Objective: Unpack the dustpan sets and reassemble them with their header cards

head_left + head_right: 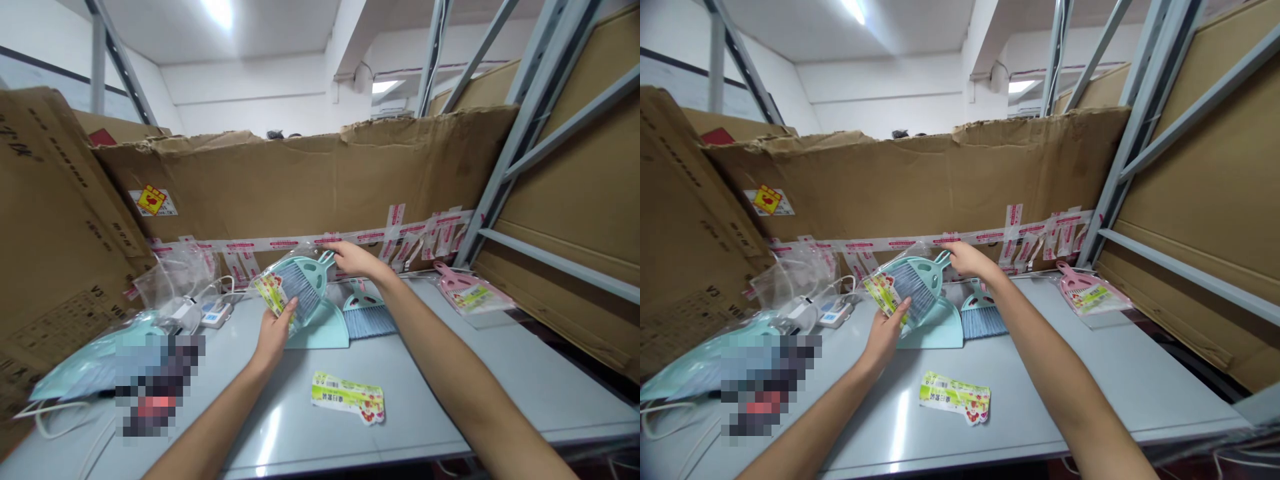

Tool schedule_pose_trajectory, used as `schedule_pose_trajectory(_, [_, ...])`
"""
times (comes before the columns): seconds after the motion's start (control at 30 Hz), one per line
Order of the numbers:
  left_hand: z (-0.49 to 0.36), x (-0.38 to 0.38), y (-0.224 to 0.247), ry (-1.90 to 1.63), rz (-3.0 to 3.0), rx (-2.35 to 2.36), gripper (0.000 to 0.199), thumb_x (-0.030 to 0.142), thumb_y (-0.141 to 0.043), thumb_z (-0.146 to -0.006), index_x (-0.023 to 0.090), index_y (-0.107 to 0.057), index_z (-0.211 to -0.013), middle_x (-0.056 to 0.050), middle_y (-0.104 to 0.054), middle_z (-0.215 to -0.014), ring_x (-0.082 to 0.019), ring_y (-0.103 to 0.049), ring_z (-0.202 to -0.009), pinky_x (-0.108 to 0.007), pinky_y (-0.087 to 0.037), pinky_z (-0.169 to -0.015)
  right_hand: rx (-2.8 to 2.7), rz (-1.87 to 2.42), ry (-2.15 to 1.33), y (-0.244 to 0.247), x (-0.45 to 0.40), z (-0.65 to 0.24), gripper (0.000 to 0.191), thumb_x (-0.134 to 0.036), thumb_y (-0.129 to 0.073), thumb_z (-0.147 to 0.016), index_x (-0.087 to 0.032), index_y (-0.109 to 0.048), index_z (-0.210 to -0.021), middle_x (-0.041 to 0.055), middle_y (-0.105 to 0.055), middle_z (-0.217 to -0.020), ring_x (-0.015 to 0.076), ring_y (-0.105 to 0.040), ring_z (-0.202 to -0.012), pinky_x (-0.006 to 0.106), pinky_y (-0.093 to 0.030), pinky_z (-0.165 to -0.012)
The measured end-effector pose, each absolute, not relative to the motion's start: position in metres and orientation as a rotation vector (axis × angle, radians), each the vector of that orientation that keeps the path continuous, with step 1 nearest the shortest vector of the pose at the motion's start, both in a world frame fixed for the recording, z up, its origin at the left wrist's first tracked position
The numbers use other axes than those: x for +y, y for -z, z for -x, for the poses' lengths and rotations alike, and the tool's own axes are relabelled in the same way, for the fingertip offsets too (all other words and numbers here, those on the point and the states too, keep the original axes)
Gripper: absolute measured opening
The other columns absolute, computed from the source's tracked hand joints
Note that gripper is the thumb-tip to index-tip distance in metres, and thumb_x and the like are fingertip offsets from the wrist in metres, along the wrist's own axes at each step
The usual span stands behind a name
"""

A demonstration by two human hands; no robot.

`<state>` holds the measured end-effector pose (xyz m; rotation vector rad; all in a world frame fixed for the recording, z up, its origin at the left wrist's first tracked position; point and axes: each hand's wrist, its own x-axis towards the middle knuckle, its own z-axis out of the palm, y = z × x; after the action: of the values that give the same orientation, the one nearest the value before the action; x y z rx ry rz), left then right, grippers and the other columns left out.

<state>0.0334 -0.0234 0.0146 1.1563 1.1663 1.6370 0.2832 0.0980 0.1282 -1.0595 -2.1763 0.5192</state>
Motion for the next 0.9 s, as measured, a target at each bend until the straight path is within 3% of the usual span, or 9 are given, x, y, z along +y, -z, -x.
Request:
schedule_pose_trajectory(0.13, [-0.035,-0.017,-0.021,-1.642,-0.781,0.985,0.063,0.046,-0.108,-0.065,0.018,-0.078,-0.113,-0.005,-0.085,-0.1,-0.024,-0.08,-0.087,-0.03,-0.061,-0.075,-1.859,0.959,-0.995,-0.134,0.091,-0.28,0.041,-0.02,-0.058,-0.109,-0.023,-0.074,-0.147,0.0118,-0.079,-0.148,0.0246,-0.081,-0.123,0.042,-0.066,-0.109])
schedule_pose_trajectory(0.23, [-0.034,-0.014,-0.025,-1.651,-0.632,0.879,0.06,0.031,-0.108,-0.067,0.021,-0.075,-0.117,-0.003,-0.085,-0.099,-0.023,-0.082,-0.085,-0.03,-0.063,-0.075,-1.829,0.919,-1.176,-0.143,0.079,-0.276,0.035,-0.031,-0.052,-0.116,-0.022,-0.077,-0.139,0.0133,-0.083,-0.138,0.0246,-0.085,-0.11,0.039,-0.07,-0.094])
schedule_pose_trajectory(0.37, [-0.032,-0.014,-0.026,-1.627,-0.564,0.834,0.051,0.021,-0.102,-0.079,0.021,-0.075,-0.122,-0.006,-0.086,-0.102,-0.024,-0.084,-0.087,-0.033,-0.068,-0.077,-1.857,0.969,-0.743,-0.153,0.062,-0.267,0.03,-0.027,-0.065,-0.109,-0.021,-0.078,-0.136,0.0121,-0.086,-0.124,0.0255,-0.084,-0.109,0.042,-0.068,-0.1])
schedule_pose_trajectory(0.5, [-0.032,-0.016,-0.032,-1.648,-0.504,0.766,0.041,0.015,-0.093,-0.089,0.02,-0.076,-0.126,-0.006,-0.087,-0.103,-0.021,-0.085,-0.083,-0.027,-0.068,-0.071,-1.779,0.994,-0.443,-0.156,0.053,-0.262,0.045,-0.029,-0.079,-0.102,-0.02,-0.072,-0.145,0.0129,-0.086,-0.127,0.0259,-0.083,-0.114,0.044,-0.065,-0.107])
schedule_pose_trajectory(0.6, [-0.033,-0.018,-0.041,-1.645,-0.467,0.693,0.037,0.011,-0.085,-0.095,0.02,-0.076,-0.129,-0.005,-0.088,-0.106,-0.018,-0.085,-0.084,-0.027,-0.07,-0.075,-1.932,1.04,-0.632,-0.157,0.051,-0.263,0.036,-0.036,-0.089,-0.094,-0.02,-0.079,-0.125,0.0119,-0.088,-0.116,0.026,-0.084,-0.103,0.038,-0.068,-0.09])
schedule_pose_trajectory(0.67, [-0.033,-0.02,-0.045,-1.626,-0.432,0.683,0.035,0.011,-0.082,-0.098,0.02,-0.075,-0.132,-0.004,-0.088,-0.105,-0.018,-0.085,-0.083,-0.027,-0.071,-0.075,-2.04,0.988,-0.81,-0.159,0.049,-0.265,0.021,-0.039,-0.086,-0.097,-0.02,-0.08,-0.103,0.0083,-0.087,-0.097,0.0223,-0.082,-0.086,0.032,-0.066,-0.075])
schedule_pose_trajectory(0.73, [-0.031,-0.022,-0.047,-1.623,-0.395,0.675,0.034,0.015,-0.08,-0.101,0.02,-0.075,-0.135,-0.005,-0.088,-0.104,-0.018,-0.085,-0.081,-0.026,-0.071,-0.074,-2.065,0.892,-0.887,-0.162,0.044,-0.265,0.022,-0.038,-0.077,-0.103,-0.02,-0.077,-0.09,0.0042,-0.082,-0.082,0.0173,-0.076,-0.072,0.027,-0.06,-0.065])
schedule_pose_trajectory(0.9, [-0.024,-0.022,-0.048,-1.604,-0.35,0.591,0.031,0.025,-0.07,-0.111,0.021,-0.076,-0.141,-0.007,-0.09,-0.111,-0.021,-0.087,-0.089,-0.033,-0.074,-0.089,-1.95,0.857,-0.64,-0.177,0.022,-0.259,0.022,-0.036,-0.07,-0.106,-0.021,-0.074,-0.09,0.0021,-0.076,-0.079,0.0152,-0.067,-0.069,0.028,-0.055,-0.066])
